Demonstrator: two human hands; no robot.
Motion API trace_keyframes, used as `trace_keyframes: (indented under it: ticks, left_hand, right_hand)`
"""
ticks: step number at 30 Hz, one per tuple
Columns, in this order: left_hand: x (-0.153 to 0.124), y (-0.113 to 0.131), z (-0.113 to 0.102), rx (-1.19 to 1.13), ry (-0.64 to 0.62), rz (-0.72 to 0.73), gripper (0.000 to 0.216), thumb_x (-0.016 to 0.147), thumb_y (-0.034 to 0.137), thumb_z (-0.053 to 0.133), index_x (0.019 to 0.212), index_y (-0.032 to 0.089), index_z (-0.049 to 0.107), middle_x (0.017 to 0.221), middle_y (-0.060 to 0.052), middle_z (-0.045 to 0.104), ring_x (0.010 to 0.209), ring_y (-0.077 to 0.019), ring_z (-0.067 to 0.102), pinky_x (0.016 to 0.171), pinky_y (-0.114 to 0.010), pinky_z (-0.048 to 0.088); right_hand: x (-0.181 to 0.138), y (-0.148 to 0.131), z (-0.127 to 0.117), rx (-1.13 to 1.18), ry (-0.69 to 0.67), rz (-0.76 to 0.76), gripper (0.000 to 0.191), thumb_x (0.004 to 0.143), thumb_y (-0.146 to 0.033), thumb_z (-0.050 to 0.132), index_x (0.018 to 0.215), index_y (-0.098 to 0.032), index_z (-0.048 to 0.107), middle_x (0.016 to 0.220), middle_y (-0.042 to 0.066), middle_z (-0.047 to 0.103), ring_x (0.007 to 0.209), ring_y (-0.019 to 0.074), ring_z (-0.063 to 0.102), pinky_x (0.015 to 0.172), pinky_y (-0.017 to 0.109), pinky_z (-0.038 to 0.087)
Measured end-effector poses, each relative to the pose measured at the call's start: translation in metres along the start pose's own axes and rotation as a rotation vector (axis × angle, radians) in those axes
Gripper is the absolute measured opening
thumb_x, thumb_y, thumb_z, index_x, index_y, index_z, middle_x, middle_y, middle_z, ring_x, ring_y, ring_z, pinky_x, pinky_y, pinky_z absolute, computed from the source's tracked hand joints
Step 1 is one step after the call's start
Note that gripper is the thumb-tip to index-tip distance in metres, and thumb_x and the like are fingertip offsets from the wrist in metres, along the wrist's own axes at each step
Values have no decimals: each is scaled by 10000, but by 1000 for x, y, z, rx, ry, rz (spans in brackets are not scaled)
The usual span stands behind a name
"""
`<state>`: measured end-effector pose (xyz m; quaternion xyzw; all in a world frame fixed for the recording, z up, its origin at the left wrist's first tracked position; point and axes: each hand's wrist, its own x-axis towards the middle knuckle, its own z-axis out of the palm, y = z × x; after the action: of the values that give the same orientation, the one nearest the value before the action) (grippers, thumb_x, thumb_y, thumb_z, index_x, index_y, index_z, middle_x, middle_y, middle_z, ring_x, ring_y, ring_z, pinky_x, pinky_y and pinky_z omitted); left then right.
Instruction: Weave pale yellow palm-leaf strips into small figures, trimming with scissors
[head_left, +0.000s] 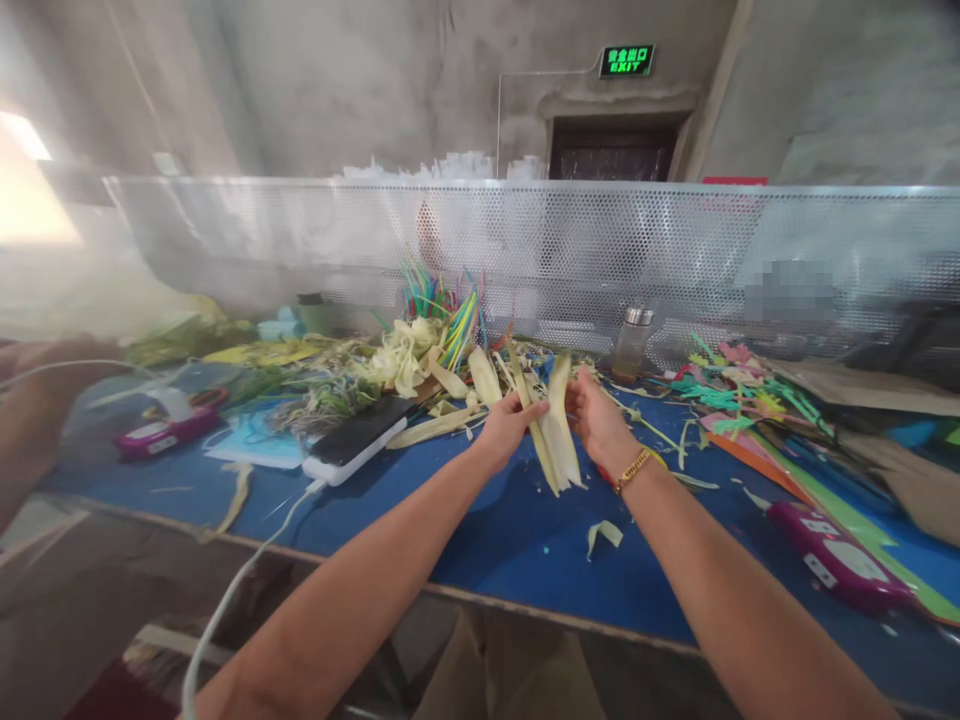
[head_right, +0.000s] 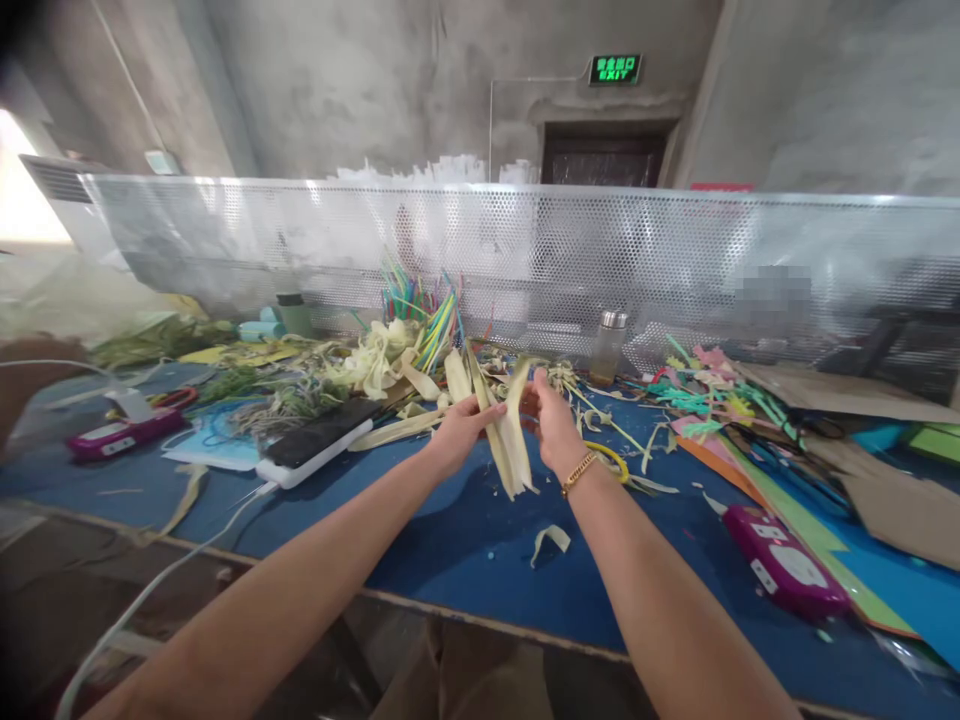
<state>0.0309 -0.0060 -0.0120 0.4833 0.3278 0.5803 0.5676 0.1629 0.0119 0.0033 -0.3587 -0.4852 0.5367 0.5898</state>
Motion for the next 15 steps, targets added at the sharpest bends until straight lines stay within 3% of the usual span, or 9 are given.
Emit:
trace_keyframes:
  ticks: [3,5,9,12,15]
  left_hand:
    - [6,-1,-5,42,80,81,328,610,367,770,818,152,633,738,-9,654,650,-139,582,653,-278,486]
    - [11,-2,-11,58,157,122,307,651,387,727,825,156,624,729,-5,641,634,-134,565,629,-263,472]
    - [21,-1,-27,79,441,215,239,759,402,598,842,179,575,716,4,596,636,-128,542,592,-232,435]
    - [24,2,-33,104,457,219,224,759,400,584,832,189,563,707,9,584,625,-129,536,578,-229,426]
    - [20,1,-27,141,402,217,195,683,338,666,758,186,568,647,22,565,577,-118,501,536,-217,400]
  right_hand:
    - [-7,6,6,-106,-101,101,303,682,-468,687,724,-174,627,659,37,669,601,199,629,576,330,508]
    - [-6,11,6,-132,-24,60,235,654,-386,718,708,-178,623,654,28,672,594,191,628,569,311,502]
    - [3,8,-10,-124,161,-2,235,775,-446,574,774,-212,598,736,28,686,654,174,636,546,276,497]
    - [5,2,-17,-132,193,-11,282,779,-484,576,796,-206,623,799,54,696,706,175,643,546,259,497]
    - [-2,3,-7,-164,84,29,369,734,-547,618,768,-181,654,804,76,705,719,187,647,553,264,498]
